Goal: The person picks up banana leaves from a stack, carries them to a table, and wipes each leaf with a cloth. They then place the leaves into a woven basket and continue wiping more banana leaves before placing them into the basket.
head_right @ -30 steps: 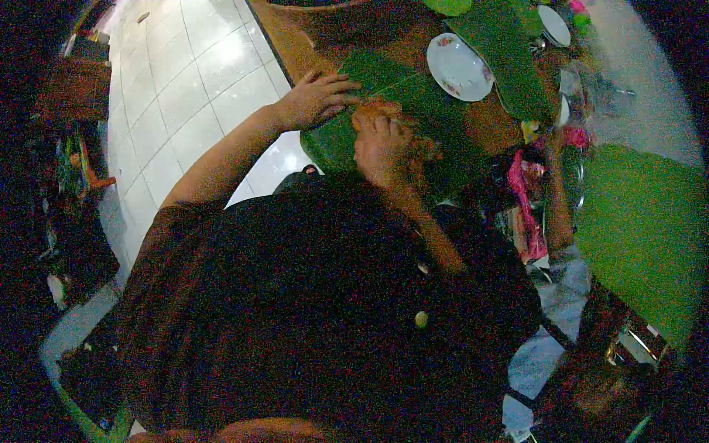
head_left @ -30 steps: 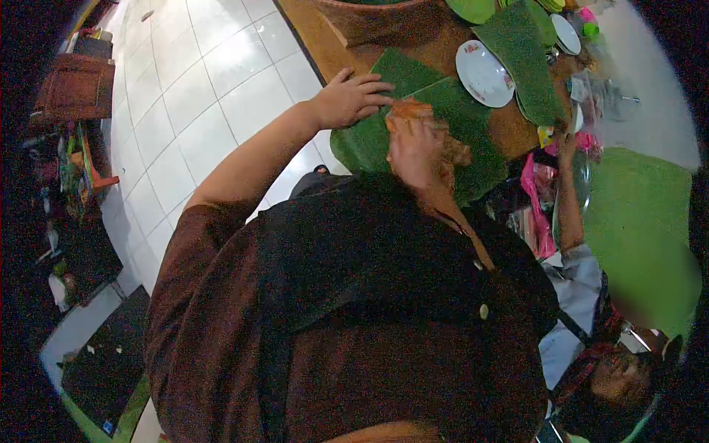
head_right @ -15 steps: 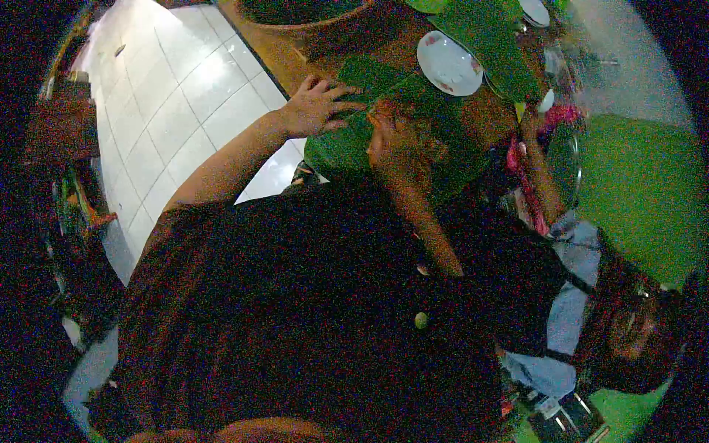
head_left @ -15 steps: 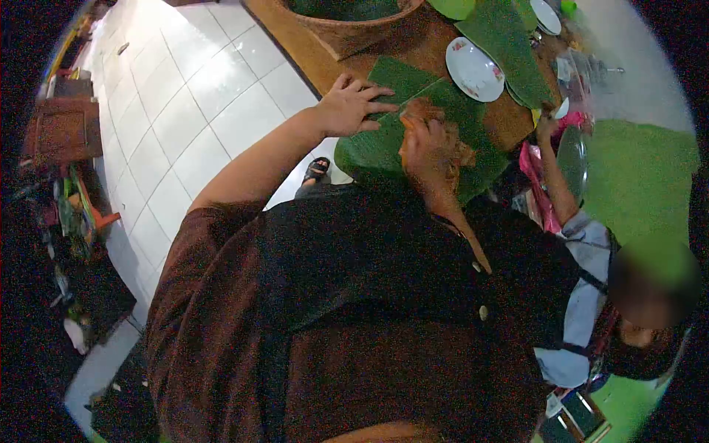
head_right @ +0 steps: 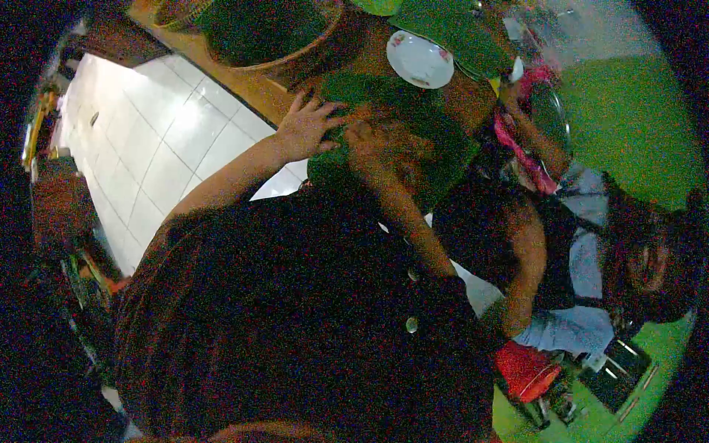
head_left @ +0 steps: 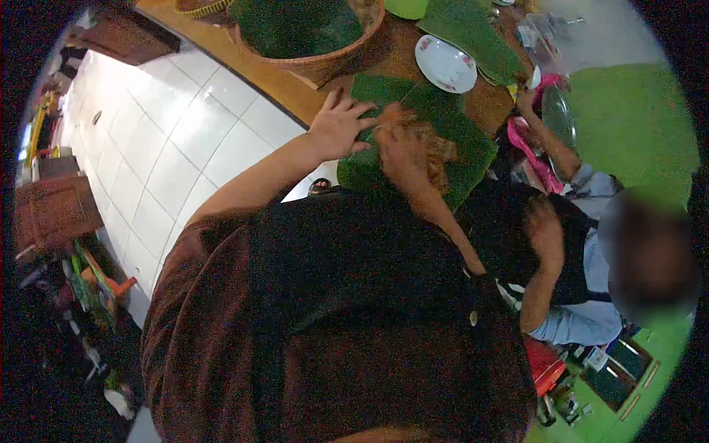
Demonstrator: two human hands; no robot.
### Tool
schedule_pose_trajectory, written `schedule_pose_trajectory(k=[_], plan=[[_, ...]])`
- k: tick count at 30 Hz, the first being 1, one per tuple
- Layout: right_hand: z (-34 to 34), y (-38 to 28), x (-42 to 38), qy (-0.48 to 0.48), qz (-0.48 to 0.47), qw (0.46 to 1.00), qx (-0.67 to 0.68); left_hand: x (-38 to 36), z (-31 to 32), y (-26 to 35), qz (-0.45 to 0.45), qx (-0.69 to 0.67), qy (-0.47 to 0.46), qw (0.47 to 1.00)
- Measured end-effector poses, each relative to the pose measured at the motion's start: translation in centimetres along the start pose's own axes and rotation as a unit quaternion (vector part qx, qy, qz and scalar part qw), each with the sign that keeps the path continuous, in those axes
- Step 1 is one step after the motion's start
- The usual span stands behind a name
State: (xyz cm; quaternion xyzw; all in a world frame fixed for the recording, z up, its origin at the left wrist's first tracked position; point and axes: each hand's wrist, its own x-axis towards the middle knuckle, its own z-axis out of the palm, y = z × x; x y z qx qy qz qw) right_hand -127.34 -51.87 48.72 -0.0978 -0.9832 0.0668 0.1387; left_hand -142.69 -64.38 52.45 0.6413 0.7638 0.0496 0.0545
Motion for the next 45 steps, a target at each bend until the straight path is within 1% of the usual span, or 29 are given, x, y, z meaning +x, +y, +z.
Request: schedule_pose_trajectory(k=[1, 2, 4, 5, 7, 8, 10, 11, 13, 14, 16, 17, 18, 20, 21, 23, 25, 28, 29, 33, 35, 36, 38, 40, 41, 42, 43, 44, 45], plan=[[0.3, -0.1, -0.3, -0.004, -0.076, 0.994, 0.075, 0.1, 0.2, -0.1, -0.004, 0.027, -0.033, 0.999], [-1.2, -1.0, 0.0, -0.002, -0.071, 0.995, 0.07, 0.2, 0.3, -0.1, -0.01, 0.054, -0.065, 0.996], [-4.1, -2.9, 0.1, -0.092, -0.005, 0.995, 0.042, 0.0, 0.2, 0.0, -0.006, 0.047, -0.058, 0.997], [-4.1, -2.7, -0.5, -0.089, -0.002, 0.995, 0.039, 0.0, -0.1, -0.1, -0.009, 0.041, -0.051, 0.998], [-4.1, -1.2, -1.8, -0.046, 0.065, 0.995, 0.053, 0.2, -0.6, -0.5, 0.004, 0.034, -0.042, 0.999], [-4.8, -0.6, -3.4, -0.045, 0.068, 0.995, 0.052, -0.1, -0.5, 0.1, 0.01, 0.021, -0.039, 0.999], [-5.6, 0.1, -5.0, 0.021, 0.177, 0.983, -0.041, 0.1, -0.3, 0.0, 0.012, 0.025, -0.042, 0.999], [-5.3, 0.2, -5.2, 0.021, 0.182, 0.982, -0.04, 0.1, -0.3, 0.0, 0.012, 0.029, -0.043, 0.999], [-4.8, 0.4, -5.4, 0.081, 0.165, 0.983, -0.012, 0.0, -0.1, 0.0, 0.014, 0.032, -0.045, 0.998], [-4.6, -0.4, -5.2, 0.081, 0.172, 0.982, -0.014, 0.1, -0.1, 0.1, 0.011, 0.034, -0.042, 0.998], [-3.2, -3.2, -4.1, 0.017, 0.099, 0.994, -0.033, 0.1, -0.5, 0.0, 0.019, 0.042, -0.042, 0.998], [-2.9, -4.6, -3.7, 0.015, 0.107, 0.994, -0.035, 0.0, -0.6, 0.0, 0.019, 0.048, -0.043, 0.998], [-3.0, -6.1, -3.5, 0.038, 0.087, 0.995, -0.039, 0.0, -0.4, 0.1, 0.027, 0.045, -0.046, 0.998], [-5.8, -7.2, -3.6, 0.06, 0.074, 0.995, -0.042, 0.1, -0.2, -0.1, 0.026, 0.047, -0.03, 0.998], [-8.7, -7.0, -3.7, -0.018, 0.126, 0.99, 0.068, 0.2, -0.4, -0.1, 0.031, 0.049, -0.035, 0.998], [-9.1, -5.1, -6.6, -0.094, 0.177, 0.963, 0.181, 0.2, -0.6, 0.1, 0.026, 0.045, -0.034, 0.998], [-4.0, -2.7, -12.6, 0.028, 0.128, 0.991, -0.017, 0.2, -0.4, 0.0, 0.028, 0.037, -0.032, 0.998], [-3.8, -2.0, -13.5, 0.064, 0.127, 0.99, 0.023, 0.3, 0.0, 0.0, 0.025, 0.026, -0.025, 0.999], [-3.8, -2.4, -13.2, 0.062, 0.129, 0.989, 0.024, 0.2, 0.1, 0.1, 0.022, 0.024, -0.027, 0.999], [-3.5, -6.3, -8.4, -0.056, 0.123, 0.99, 0.037, 0.3, -0.6, 0.5, 0.014, 0.043, -0.051, 0.998], [-2.9, -6.3, -9.3, -0.084, 0.115, 0.989, 0.045, 0.0, -0.2, 0.5, 0.017, 0.034, -0.032, 0.999], [-2.2, -5.5, -11.4, -0.05, 0.099, 0.994, 0.01, -0.1, -0.4, 0.4, 0.015, 0.037, -0.035, 0.999], [-3.6, -4.2, -14.3, -0.012, 0.087, 0.996, -0.026, 0.2, -0.8, 0.5, 0.025, 0.053, -0.046, 0.997], [-6.6, -3.5, -16.5, -0.066, 0.138, 0.985, -0.084, 0.2, -0.4, 0.4, 0.028, 0.041, -0.04, 0.998], [-7.0, -3.0, -17.3, -0.066, 0.142, 0.984, -0.086, 0.2, -0.2, 0.4, 0.029, 0.027, -0.034, 0.999], [-7.3, -2.5, -18.1, 0.001, 0.188, 0.981, -0.039, 0.0, -0.2, 0.4, 0.034, 0.026, -0.033, 0.999], [-7.6, -2.0, -18.6, 0.069, 0.231, 0.97, 0.007, -0.2, -0.2, 0.3, 0.039, 0.042, -0.005, 0.998], [-8.0, -1.4, -18.9, 0.073, 0.231, 0.97, 0.003, -0.2, -0.3, 0.1, 0.042, 0.059, 0.026, 0.997], [-8.2, -0.7, -19.0, 0.141, 0.27, 0.952, 0.017, 0.1, -0.4, -0.4, 0.042, 0.061, 0.03, 0.997]])
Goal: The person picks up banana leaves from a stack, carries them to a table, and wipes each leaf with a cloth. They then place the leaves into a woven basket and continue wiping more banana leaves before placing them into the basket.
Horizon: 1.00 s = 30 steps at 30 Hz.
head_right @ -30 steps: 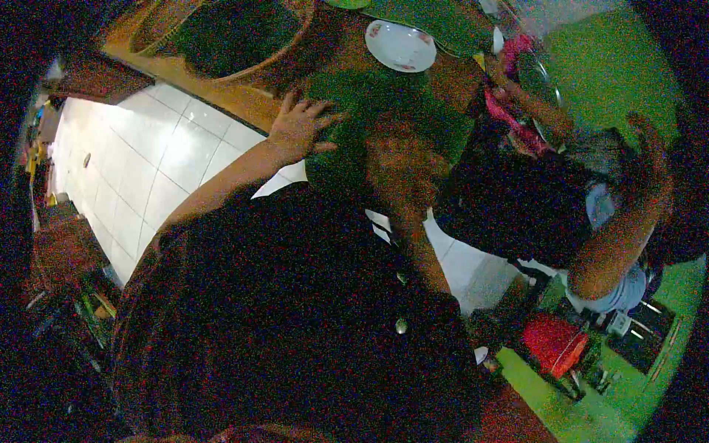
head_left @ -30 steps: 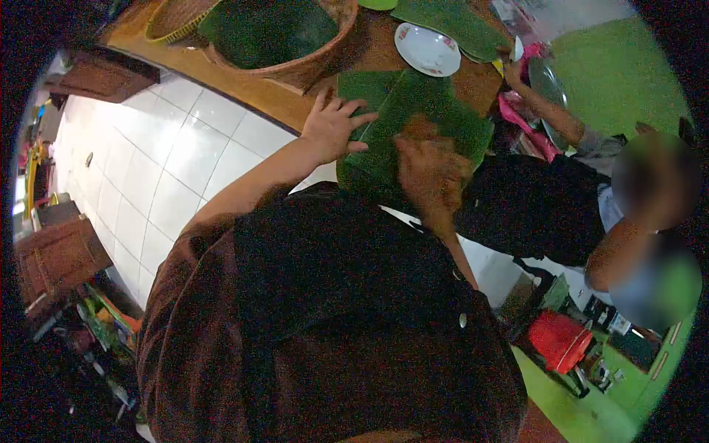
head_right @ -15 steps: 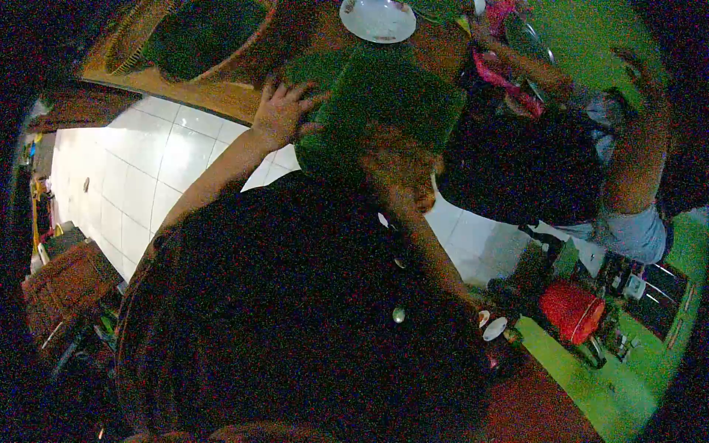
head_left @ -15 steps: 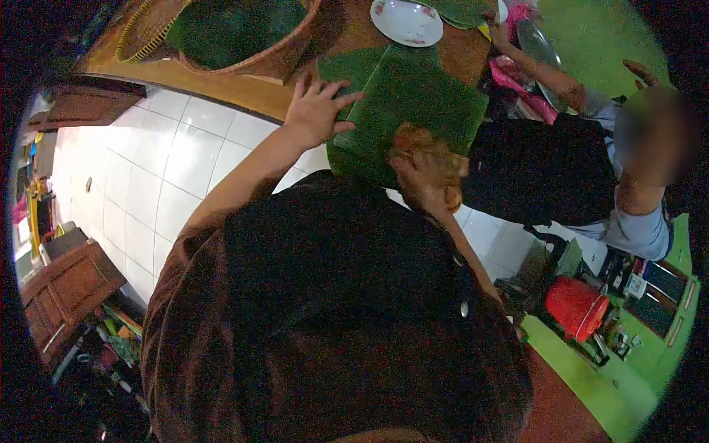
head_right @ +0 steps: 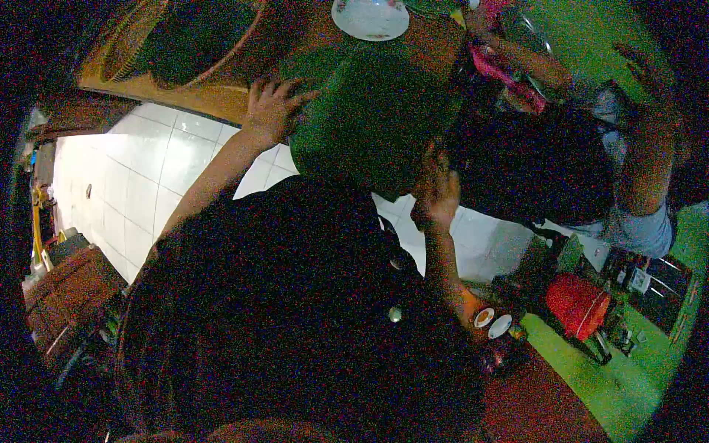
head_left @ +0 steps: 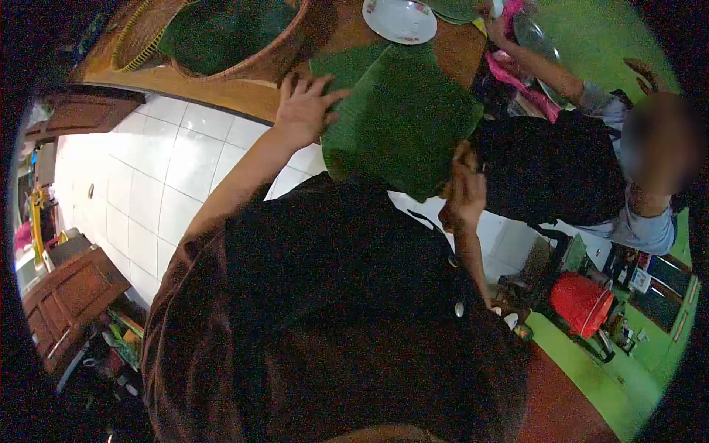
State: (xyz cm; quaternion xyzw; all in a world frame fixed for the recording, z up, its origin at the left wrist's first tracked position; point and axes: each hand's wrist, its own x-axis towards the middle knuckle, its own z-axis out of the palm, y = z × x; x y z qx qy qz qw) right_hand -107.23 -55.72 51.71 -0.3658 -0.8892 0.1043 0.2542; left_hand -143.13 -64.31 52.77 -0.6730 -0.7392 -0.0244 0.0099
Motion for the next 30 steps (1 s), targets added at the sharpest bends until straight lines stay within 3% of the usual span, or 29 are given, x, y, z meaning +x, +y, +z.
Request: schedule_pose_trajectory(k=[1, 2, 3, 5, 6, 8, 11, 13, 16, 18, 21, 22, 23, 25, 28, 30], plan=[[0.0, 0.2, 0.2, 0.063, 0.044, 0.997, 0.029, 0.2, 0.0, -0.5, -0.035, 0.035, -0.007, 0.999], [-1.0, -1.4, 1.7, 0.069, 0.03, 0.997, -0.006, 0.4, 0.1, -1.0, -0.068, 0.071, -0.018, 0.995], [-1.9, -3.1, 3.2, 0.077, 0.017, 0.996, -0.042, 0.8, 0.5, -1.2, -0.068, 0.073, -0.021, 0.995], [-2.0, -5.6, 5.5, 0.183, -0.068, 0.976, -0.098, 2.1, 2.1, -1.3, -0.013, -0.007, 0.046, 0.999], [-2.1, -7.4, 6.3, 0.078, 0.086, 0.993, -0.002, 2.7, 2.7, -0.4, -0.009, -0.006, 0.044, 0.999], [0.7, -9.5, 8.1, -0.017, -0.016, 0.999, 0.032, 4.1, 3.4, 1.9, 0.107, -0.067, 0.087, 0.988], [9.0, -12.4, 7.7, -0.163, -0.145, 0.976, -0.016, 5.0, 3.1, 2.4, 0.09, -0.01, 0.027, 0.996], [10.3, -12.7, 7.3, -0.215, -0.177, 0.96, -0.005, 6.3, 4.1, 1.2, 0.079, -0.03, 0.033, 0.996], [4.2, -13.6, 8.7, -0.221, -0.025, 0.974, -0.048, 6.2, 4.7, 1.5, 0.045, -0.034, 0.035, 0.998], [3.2, -11.4, 8.2, -0.197, 0.019, 0.975, -0.103, 6.2, 4.6, 1.2, 0.037, -0.012, 0.041, 0.998], [1.8, -7.8, 7.1, -0.105, -0.031, 0.973, -0.201, 6.6, 5.0, 0.8, 0.029, -0.044, 0.047, 0.997], [1.7, -6.0, 7.0, -0.103, -0.034, 0.973, -0.205, 6.8, 5.2, 0.6, 0.014, -0.047, 0.049, 0.998], [1.6, -4.7, 7.4, -0.014, -0.015, 0.987, -0.158, 6.9, 5.2, 0.5, -0.002, -0.05, 0.052, 0.997], [1.6, -3.7, 8.3, 0.076, -0.003, 0.991, -0.11, 7.2, 5.2, 0.2, -0.007, -0.05, 0.065, 0.997], [0.3, -7.8, 10.7, 0.088, 0.07, 0.993, -0.044, 6.8, 4.9, 0.2, -0.017, -0.046, 0.066, 0.997], [1.9, -11.8, 11.3, -0.031, -0.024, 0.988, -0.15, 6.8, 4.9, 0.1, -0.017, -0.044, 0.064, 0.997]])
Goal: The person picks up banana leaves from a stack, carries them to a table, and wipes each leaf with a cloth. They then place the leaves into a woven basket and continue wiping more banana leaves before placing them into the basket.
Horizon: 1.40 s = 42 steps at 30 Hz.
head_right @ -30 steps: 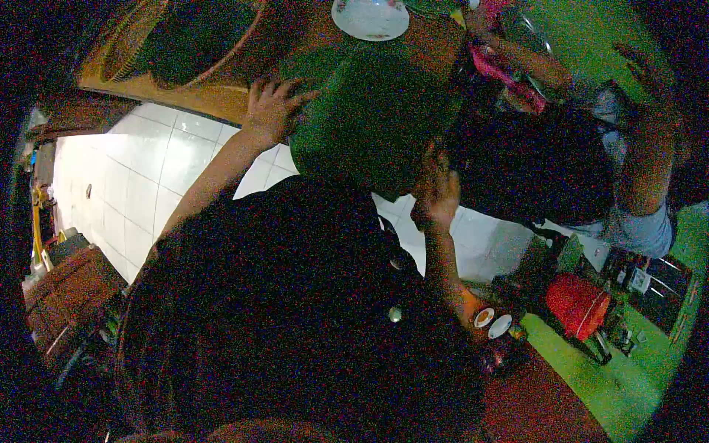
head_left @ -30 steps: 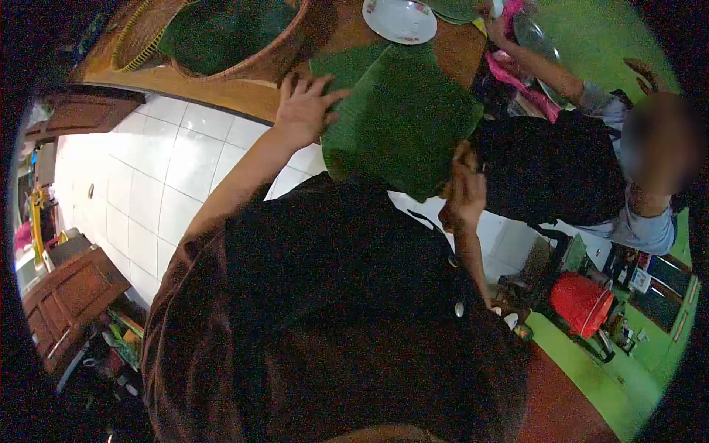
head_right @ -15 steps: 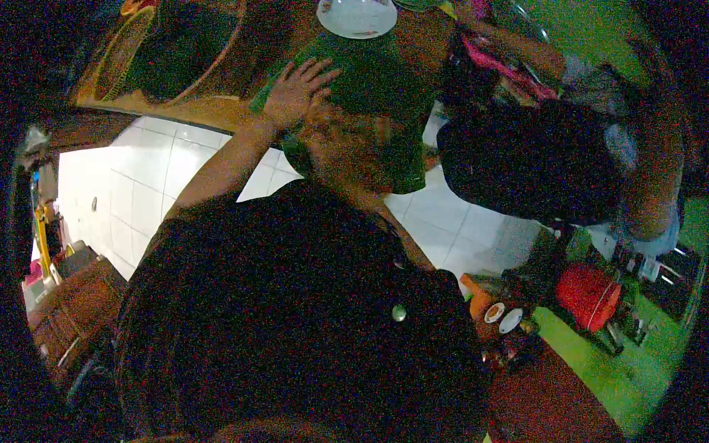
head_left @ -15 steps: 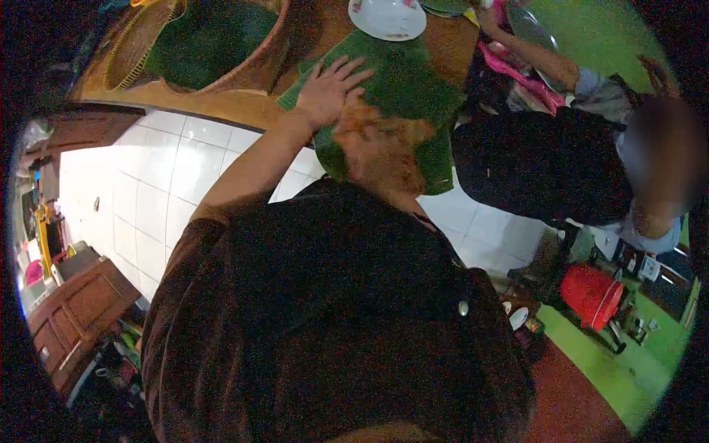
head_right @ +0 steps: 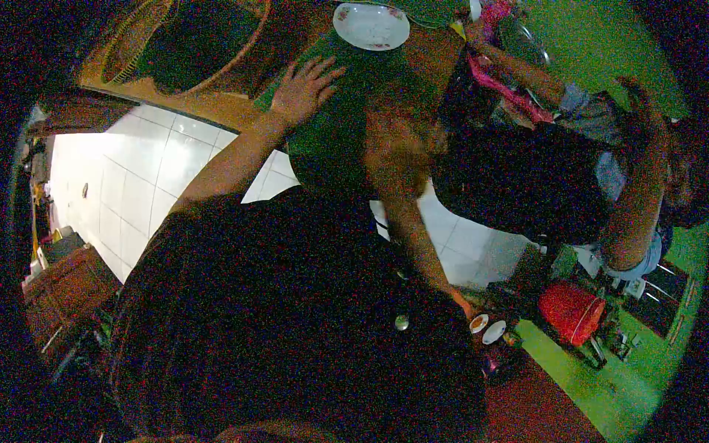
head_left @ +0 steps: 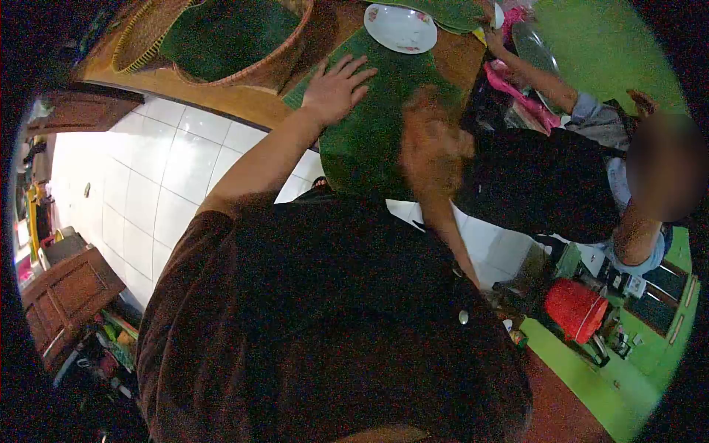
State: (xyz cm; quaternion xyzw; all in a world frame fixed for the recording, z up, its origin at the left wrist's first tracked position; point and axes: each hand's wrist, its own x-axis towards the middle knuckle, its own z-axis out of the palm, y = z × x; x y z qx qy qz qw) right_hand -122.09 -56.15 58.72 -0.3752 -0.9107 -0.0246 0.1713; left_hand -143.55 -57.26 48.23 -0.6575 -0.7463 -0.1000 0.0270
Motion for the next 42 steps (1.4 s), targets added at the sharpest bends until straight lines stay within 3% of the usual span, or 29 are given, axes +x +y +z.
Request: schedule_pose_trajectory(k=[3, 7, 9, 10, 11, 13, 15, 19, 21, 24, 26, 28, 30, 31, 32, 34, 36, 38, 39, 42], plan=[[5.7, -1.6, -0.9, -0.002, -0.082, 0.997, 0.003, 0.1, 0.3, 0.0, 0.014, 0.014, 0.022, 1.0], [4.9, 1.7, -1.9, -0.142, -0.015, 0.988, -0.058, -0.3, 0.5, -0.2, 0.013, -0.004, 0.012, 1.0], [7.2, 6.2, -2.9, -0.06, 0.068, 0.996, -0.025, 0.2, 0.3, -0.3, 0.021, -0.003, 0.028, 0.999], [8.5, 8.5, -3.0, -0.056, 0.066, 0.996, -0.03, 0.2, 0.2, -0.2, 0.017, -0.003, 0.025, 1.0], [9.8, 10.6, -3.0, 0.038, 0.02, 0.997, 0.067, 0.0, 0.2, -0.1, 0.012, -0.004, 0.021, 1.0], [8.5, 10.5, -1.9, 0.132, -0.033, 0.978, 0.161, 0.1, 0.1, -0.3, 0.015, -0.001, 0.021, 1.0], [3.1, 6.7, -0.2, 0.056, 0.122, 0.99, 0.033, 0.0, -0.1, -0.4, 0.012, 0.004, 0.019, 1.0], [6.3, 4.2, -0.9, -0.036, 0.094, 0.995, 0.014, 0.3, 0.4, -0.5, 0.011, -0.015, 0.007, 1.0], [7.7, 3.8, -1.7, -0.008, 0.004, 1.0, -0.001, 0.6, 0.6, -0.3, 0.013, -0.032, 0.024, 0.999], [5.5, 3.8, -1.8, -0.077, 0.014, 0.997, 0.018, -0.2, -0.4, -0.1, 0.007, -0.017, 0.0, 1.0], [3.0, 3.0, -1.6, -0.016, -0.005, 1.0, -0.012, 0.2, -1.3, 0.0, -0.011, -0.029, -0.047, 0.998], [2.5, 3.9, -1.3, 0.041, -0.026, 0.998, -0.044, 0.2, -0.7, -0.2, -0.009, -0.032, -0.032, 0.999], [3.5, 6.4, -0.9, -0.124, 0.225, 0.966, 0.028, -0.1, -0.3, -0.3, -0.009, -0.038, -0.022, 0.999], [3.4, 6.6, 0.1, -0.125, 0.223, 0.967, 0.026, 0.0, -0.2, -0.4, -0.006, -0.038, -0.025, 0.999], [3.0, 6.5, 1.5, -0.054, 0.126, 0.99, 0.031, 0.1, -0.2, -0.4, -0.001, -0.037, -0.029, 0.999], [5.5, 6.5, 2.9, 0.013, 0.033, 0.999, 0.035, 0.0, -0.5, -0.5, -0.001, -0.026, -0.033, 0.999], [14.1, 6.8, 1.8, -0.079, 0.061, 0.982, -0.159, 0.1, -0.6, -0.4, 0.001, -0.014, -0.031, 0.999], [8.1, 2.9, 2.6, 0.039, -0.099, 0.97, -0.219, 0.1, -0.3, -0.4, 0.0, -0.016, -0.03, 0.999], [8.1, 3.4, 2.6, 0.037, -0.103, 0.97, -0.219, 0.2, -0.1, -0.5, -0.004, -0.019, -0.03, 0.999], [8.1, 6.7, 1.7, -0.082, 0.063, 0.993, -0.05, 0.2, 0.5, -0.6, 0.017, 0.02, 0.008, 1.0]])
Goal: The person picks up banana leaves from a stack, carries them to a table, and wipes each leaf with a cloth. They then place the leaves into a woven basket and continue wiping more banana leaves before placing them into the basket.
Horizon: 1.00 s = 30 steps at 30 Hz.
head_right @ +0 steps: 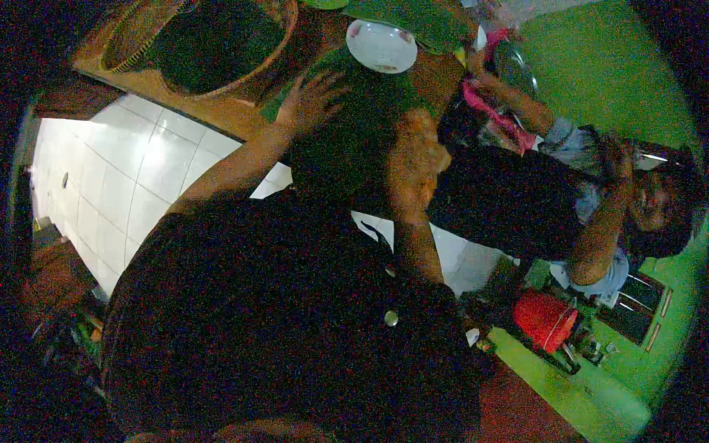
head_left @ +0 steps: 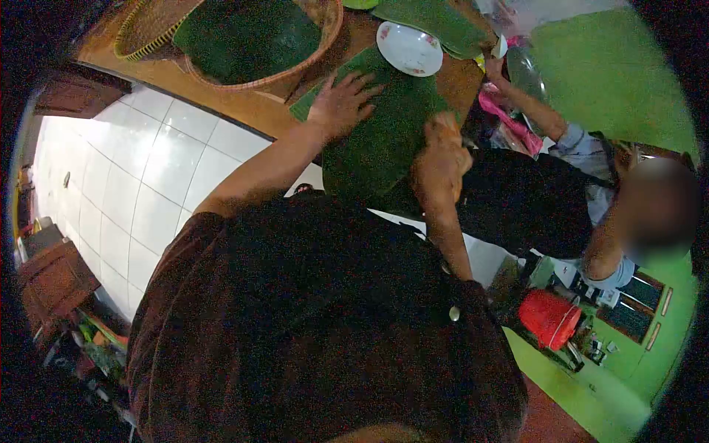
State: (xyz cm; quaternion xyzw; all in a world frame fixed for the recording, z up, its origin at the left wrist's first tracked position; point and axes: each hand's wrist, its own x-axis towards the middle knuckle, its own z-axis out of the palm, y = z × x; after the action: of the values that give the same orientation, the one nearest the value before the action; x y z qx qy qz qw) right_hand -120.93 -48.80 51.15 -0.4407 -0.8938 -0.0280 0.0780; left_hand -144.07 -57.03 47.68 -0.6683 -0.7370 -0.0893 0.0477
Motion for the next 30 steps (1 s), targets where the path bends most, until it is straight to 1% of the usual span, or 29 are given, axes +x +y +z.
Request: schedule_pose_trajectory(k=[1, 3, 5, 6, 7, 8, 9, 10, 11, 13, 14, 15, 16, 17, 19, 20, 21, 22, 23, 24, 25, 26, 27, 28, 29, 30], plan=[[0.0, 1.5, -0.7, 0.0, 0.023, 1.0, -0.02, 0.0, 0.0, 0.1, -0.007, -0.004, -0.002, 1.0], [-1.6, 2.4, -0.9, 0.002, 0.042, 0.998, -0.043, -0.1, -0.2, 0.2, -0.016, -0.01, 0.0, 1.0], [-4.9, 1.8, 0.4, -0.009, 0.147, 0.989, 0.03, -0.2, -0.9, 0.3, -0.028, -0.041, -0.011, 0.999], [-2.6, 3.3, 1.2, 0.089, 0.064, 0.991, 0.082, -0.3, -1.3, 0.2, -0.032, -0.043, -0.009, 0.999], [-2.9, 2.0, 2.2, 0.086, 0.062, 0.991, 0.081, -0.5, -2.3, 0.2, -0.034, -0.056, -0.031, 0.997], [-3.8, -0.4, 3.1, 0.037, 0.011, 0.999, 0.026, -0.6, -2.8, 0.3, -0.034, -0.069, -0.054, 0.996], [-4.0, -2.2, 3.6, -0.01, -0.04, 0.999, -0.03, -0.5, -2.2, 0.4, -0.033, -0.068, -0.055, 0.996], [-3.1, -3.0, 3.5, -0.01, -0.04, 0.999, -0.029, -0.4, -1.1, 0.5, -0.035, -0.061, -0.04, 0.997], [-1.6, -3.6, 3.1, 0.014, -0.028, 0.99, -0.139, -0.3, -0.9, 0.4, -0.038, -0.052, -0.026, 0.998], [0.4, -2.6, 3.8, 0.038, -0.02, 0.969, -0.245, 0.0, -1.0, 0.4, -0.041, -0.043, -0.041, 0.997], [1.0, -0.5, 4.5, -0.025, 0.054, 0.984, -0.166, -0.4, -1.1, 0.5, -0.042, -0.038, -0.058, 0.997], [1.1, 0.9, 4.7, -0.086, 0.13, 0.984, -0.087, -0.8, -1.6, 0.7, -0.04, -0.04, -0.062, 0.996], [-0.5, 1.3, 4.6, -0.14, 0.199, 0.97, -0.015, -0.7, -2.2, 0.5, -0.041, -0.063, -0.055, 0.996], [-2.2, 1.6, 4.6, -0.186, 0.272, 0.943, 0.046, -0.5, -2.7, 0.3, -0.04, -0.087, -0.046, 0.994], [-0.7, 5.1, 4.3, -0.118, 0.198, 0.972, -0.037, 0.0, -0.8, 0.1, -0.028, -0.076, -0.028, 0.996], [-1.5, 5.6, 4.4, -0.114, 0.195, 0.973, -0.04, 0.1, -0.7, 0.0, -0.021, -0.063, -0.016, 0.998], [-2.2, 6.1, 4.4, -0.087, 0.169, 0.98, -0.056, 0.2, -0.5, -0.2, -0.027, -0.064, -0.012, 0.998], [-2.9, 5.8, 4.3, -0.064, 0.14, 0.986, -0.07, 0.1, -1.1, -0.2, -0.025, -0.069, -0.013, 0.997], [-4.4, 3.9, 4.1, -0.072, 0.132, 0.986, -0.069, -0.4, -1.6, -0.1, -0.024, -0.075, -0.02, 0.997], [-6.7, 0.9, 3.4, 0.009, 0.077, 0.997, -0.001, -0.9, -1.7, 0.1, -0.03, -0.078, -0.033, 0.996], [-7.5, -1.4, 2.6, 0.093, 0.027, 0.993, 0.068, -0.6, -1.9, 0.1, -0.034, -0.08, -0.036, 0.996], [-5.7, -2.3, 2.2, -0.023, 0.011, 0.997, 0.067, -0.4, -1.8, 0.0, -0.034, -0.081, -0.037, 0.995], [-4.0, -3.5, 0.9, -0.082, 0.008, 0.994, 0.065, -0.5, -1.4, 0.1, -0.03, -0.084, -0.044, 0.995], [-2.4, -4.8, -0.4, -0.14, 0.004, 0.988, 0.064, -0.3, -1.2, -0.1, -0.026, -0.049, -0.039, 0.998], [-1.3, -7.4, -2.5, -0.116, -0.064, 0.991, 0.028, 0.0, -1.0, -0.1, -0.024, -0.013, -0.031, 0.999], [-0.5, -9.4, -4.0, -0.095, -0.118, 0.988, 0.011, 0.1, -0.9, 0.0, -0.021, -0.014, -0.03, 0.999]])
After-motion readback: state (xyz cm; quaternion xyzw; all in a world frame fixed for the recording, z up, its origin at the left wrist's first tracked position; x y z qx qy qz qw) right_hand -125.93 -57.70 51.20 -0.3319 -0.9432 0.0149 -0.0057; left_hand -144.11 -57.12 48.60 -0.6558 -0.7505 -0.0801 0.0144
